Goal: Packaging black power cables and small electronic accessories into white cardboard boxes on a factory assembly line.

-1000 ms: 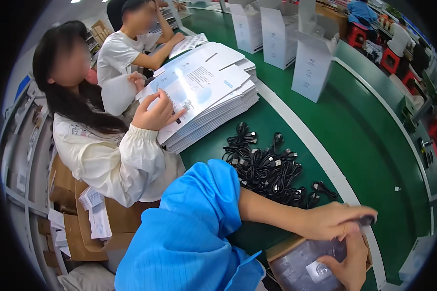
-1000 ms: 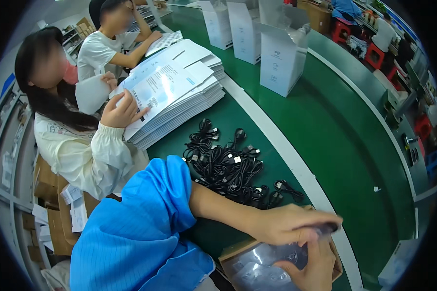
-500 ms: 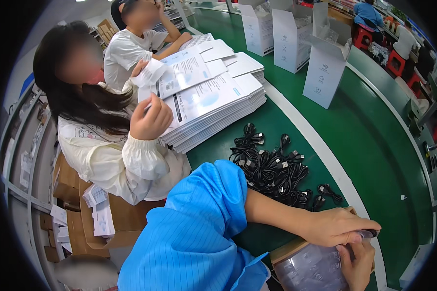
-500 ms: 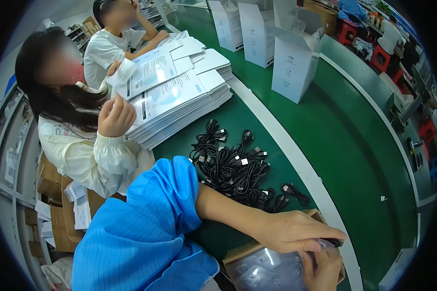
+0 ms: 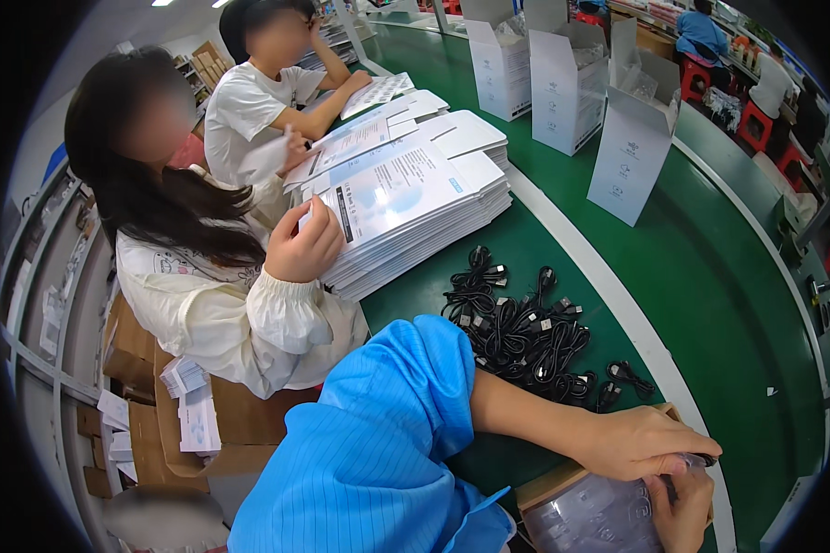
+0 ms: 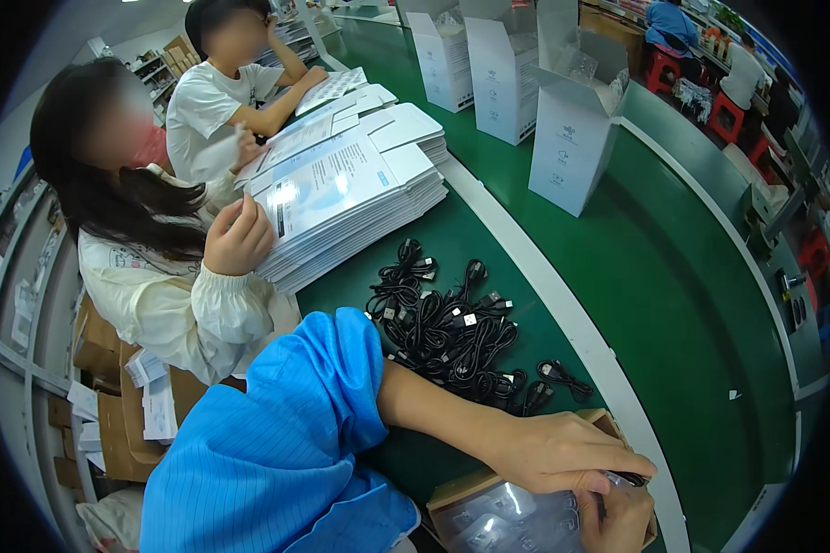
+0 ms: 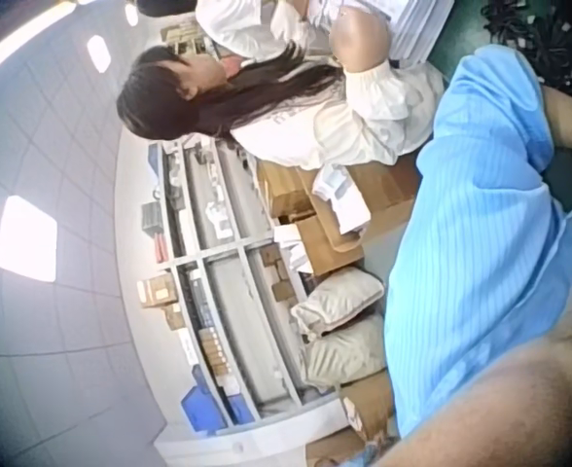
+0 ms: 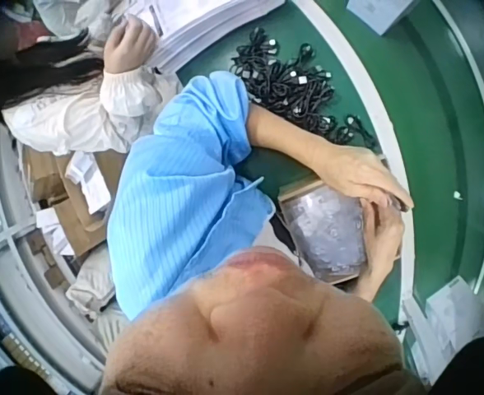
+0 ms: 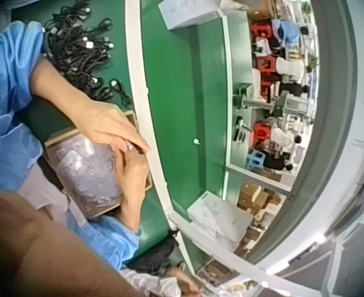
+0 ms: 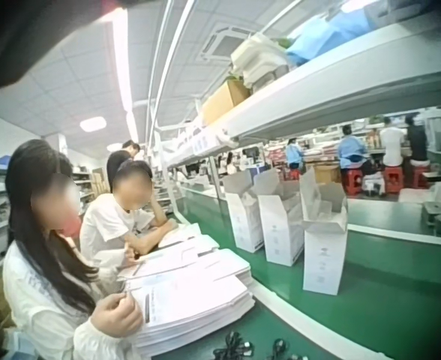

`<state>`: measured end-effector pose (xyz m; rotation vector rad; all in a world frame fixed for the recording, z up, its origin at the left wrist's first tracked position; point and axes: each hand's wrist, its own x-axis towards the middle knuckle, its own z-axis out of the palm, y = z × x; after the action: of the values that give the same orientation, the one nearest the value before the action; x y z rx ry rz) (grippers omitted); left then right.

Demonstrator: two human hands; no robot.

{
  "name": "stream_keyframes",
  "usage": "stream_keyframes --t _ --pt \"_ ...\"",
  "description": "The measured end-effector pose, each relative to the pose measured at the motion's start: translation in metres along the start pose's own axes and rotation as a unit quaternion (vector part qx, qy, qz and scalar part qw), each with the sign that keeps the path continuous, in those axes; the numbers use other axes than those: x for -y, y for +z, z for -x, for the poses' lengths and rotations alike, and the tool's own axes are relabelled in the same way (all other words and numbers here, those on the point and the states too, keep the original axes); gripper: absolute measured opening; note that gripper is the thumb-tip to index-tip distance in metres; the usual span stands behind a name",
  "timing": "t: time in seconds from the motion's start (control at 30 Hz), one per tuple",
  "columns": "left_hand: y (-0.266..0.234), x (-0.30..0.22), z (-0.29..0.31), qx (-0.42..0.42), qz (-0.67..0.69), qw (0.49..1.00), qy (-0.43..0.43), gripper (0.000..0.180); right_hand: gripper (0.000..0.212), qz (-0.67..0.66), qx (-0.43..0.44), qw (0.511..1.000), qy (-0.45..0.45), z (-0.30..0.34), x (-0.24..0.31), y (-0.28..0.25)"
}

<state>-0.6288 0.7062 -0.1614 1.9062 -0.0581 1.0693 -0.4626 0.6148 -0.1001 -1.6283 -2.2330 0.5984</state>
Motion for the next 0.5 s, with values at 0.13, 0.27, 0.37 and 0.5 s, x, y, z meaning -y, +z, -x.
stream_keyframes --t 0.13,0.27,0.37,0.5 --pt "-0.0025 -0.0018 0.0005 0.002 0.000 1.000 -0.003 0.042 0.016 -0.003 -0.017 1.000 -0.006 -0.0017 0.0037 0.0013" --pt "-0.0056 -0.0044 0.0005 0.000 0.008 1.000 -0.009 0.042 0.016 -0.015 -0.017 1.000 -0.017 -0.0047 0.0060 -0.0006" --pt "-0.0046 -0.0052 -0.0005 -0.002 0.007 1.000 -0.005 0.042 0.016 -0.012 -0.002 1.000 -0.001 -0.0032 0.0085 -0.0044" --pt "-0.0047 -0.0065 -0.0010 -0.007 -0.002 1.000 0.006 0.042 0.017 -0.002 0.003 1.000 0.000 -0.0019 0.0102 -0.0061"
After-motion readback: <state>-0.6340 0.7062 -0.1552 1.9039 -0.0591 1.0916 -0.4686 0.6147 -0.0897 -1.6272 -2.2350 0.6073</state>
